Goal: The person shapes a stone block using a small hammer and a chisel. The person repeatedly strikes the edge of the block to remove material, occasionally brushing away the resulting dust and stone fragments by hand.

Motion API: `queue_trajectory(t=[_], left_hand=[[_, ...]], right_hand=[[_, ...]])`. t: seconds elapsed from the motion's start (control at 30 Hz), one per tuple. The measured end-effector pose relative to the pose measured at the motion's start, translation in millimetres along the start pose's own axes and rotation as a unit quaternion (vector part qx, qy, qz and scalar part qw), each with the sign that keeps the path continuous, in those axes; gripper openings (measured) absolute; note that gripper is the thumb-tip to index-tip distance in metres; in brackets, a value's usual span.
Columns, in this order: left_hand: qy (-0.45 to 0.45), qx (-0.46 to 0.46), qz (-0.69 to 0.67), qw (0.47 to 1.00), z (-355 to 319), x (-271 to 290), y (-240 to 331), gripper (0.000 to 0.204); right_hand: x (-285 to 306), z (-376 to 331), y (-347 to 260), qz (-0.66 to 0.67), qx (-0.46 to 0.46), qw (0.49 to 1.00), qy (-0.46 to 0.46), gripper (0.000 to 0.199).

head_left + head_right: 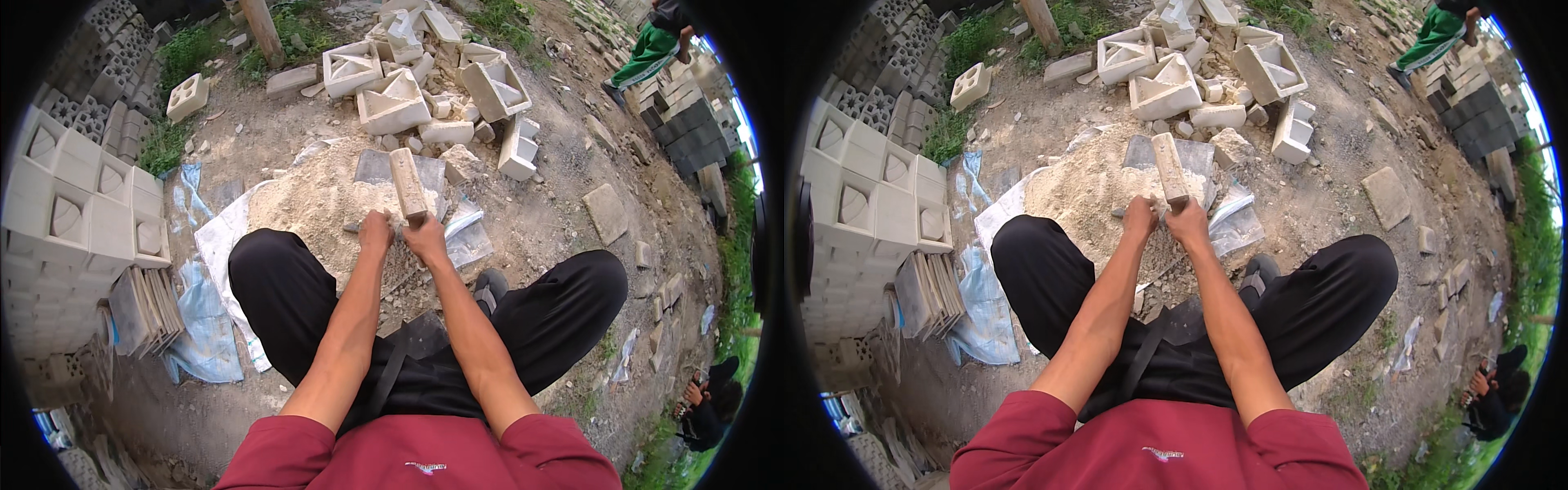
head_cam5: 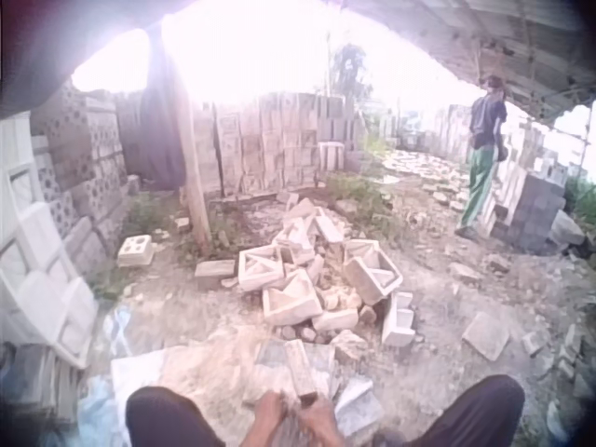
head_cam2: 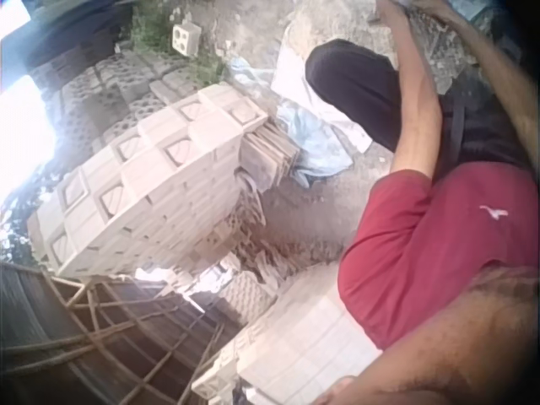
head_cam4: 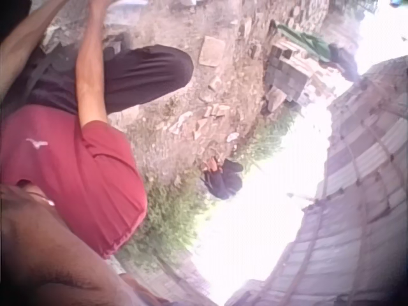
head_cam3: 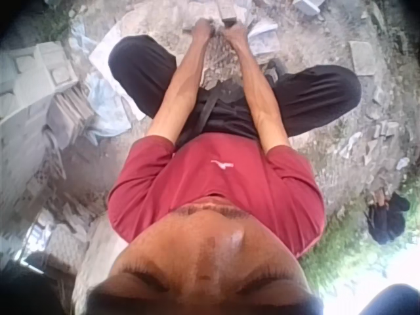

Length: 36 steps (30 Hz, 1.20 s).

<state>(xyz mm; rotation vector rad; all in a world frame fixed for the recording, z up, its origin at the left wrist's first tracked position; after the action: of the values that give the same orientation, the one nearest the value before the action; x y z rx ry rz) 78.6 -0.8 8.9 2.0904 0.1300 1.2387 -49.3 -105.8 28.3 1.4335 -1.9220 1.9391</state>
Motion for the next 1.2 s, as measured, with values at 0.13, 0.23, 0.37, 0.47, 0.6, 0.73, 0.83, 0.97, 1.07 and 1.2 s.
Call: queue_trajectory(t=[0.13,0.23,0.37,0.47,0.6,0.73,0.83,0.97,1.07,1.2], left_hand=[[0.033,-0.059,0.043,0.997,2.6,3.1,0.1,0.019],[-0.017,-0.037,0.028,0.999,3.3,-4.8,6.8,0.024],[-0.04,-0.011,0.009,0.999,5.4,-4.4,8.6,0.023],[0.022,-0.038,0.024,0.999,5.5,3.2,1.8,0.019],[0.008,-0.001,0.005,1.0,5.1,-0.7,1.9,0.021],[0.002,-0.004,-0.001,1.0,1.2,2.7,8.8,0.022],[-0.008,-0.03,0.018,0.999,0.6,2.5,14.0,0.02],[0.01,-0.002,0.013,1.0,5.4,2.4,-1.6,0.021],[0.029,0.016,0.013,0.999,7.1,2.5,-13.0,0.02],[-0.058,-0.012,0.011,0.998,0.9,-1.4,17.8,0.017]], right_hand=[[5.9,-9.5,-16.3,0.043,0.053,0.996,0.054,0.044],[-0.3,-10.8,16.4,-0.022,0.027,0.999,0.028,0.046],[-6.2,10.1,21.0,-0.047,-0.052,0.992,-0.102,0.049],[5.3,4.6,-12.7,0.049,0.013,0.999,-0.016,0.046],[12.9,-2.2,-16.3,0.053,0.048,0.997,0.034,0.044],[-2.0,-7.9,20.4,-0.009,-0.003,0.999,-0.042,0.043],[-2.8,0.9,24.3,-0.049,-0.045,0.993,-0.101,0.042],[15.9,2.9,-14.7,0.05,0.024,0.998,0.021,0.042],[7.1,5.4,-19.4,0.107,0.034,0.994,0.013,0.042],[-7.3,2.3,39.6,-0.094,0.024,0.995,-0.03,0.042]])
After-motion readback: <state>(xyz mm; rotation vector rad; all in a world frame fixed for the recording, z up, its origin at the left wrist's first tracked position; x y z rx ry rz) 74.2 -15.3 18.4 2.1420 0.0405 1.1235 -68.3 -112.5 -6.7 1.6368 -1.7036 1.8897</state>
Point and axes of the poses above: each hand's wrist, its own z-axis towards the middle knuckle, its own x-axis out of the back of the hand, y = z × x, the point moved 8 cm from there along z, towards the middle knuckle, and after that the axes turned 2 degrees about -z, right-handed, at the moved point
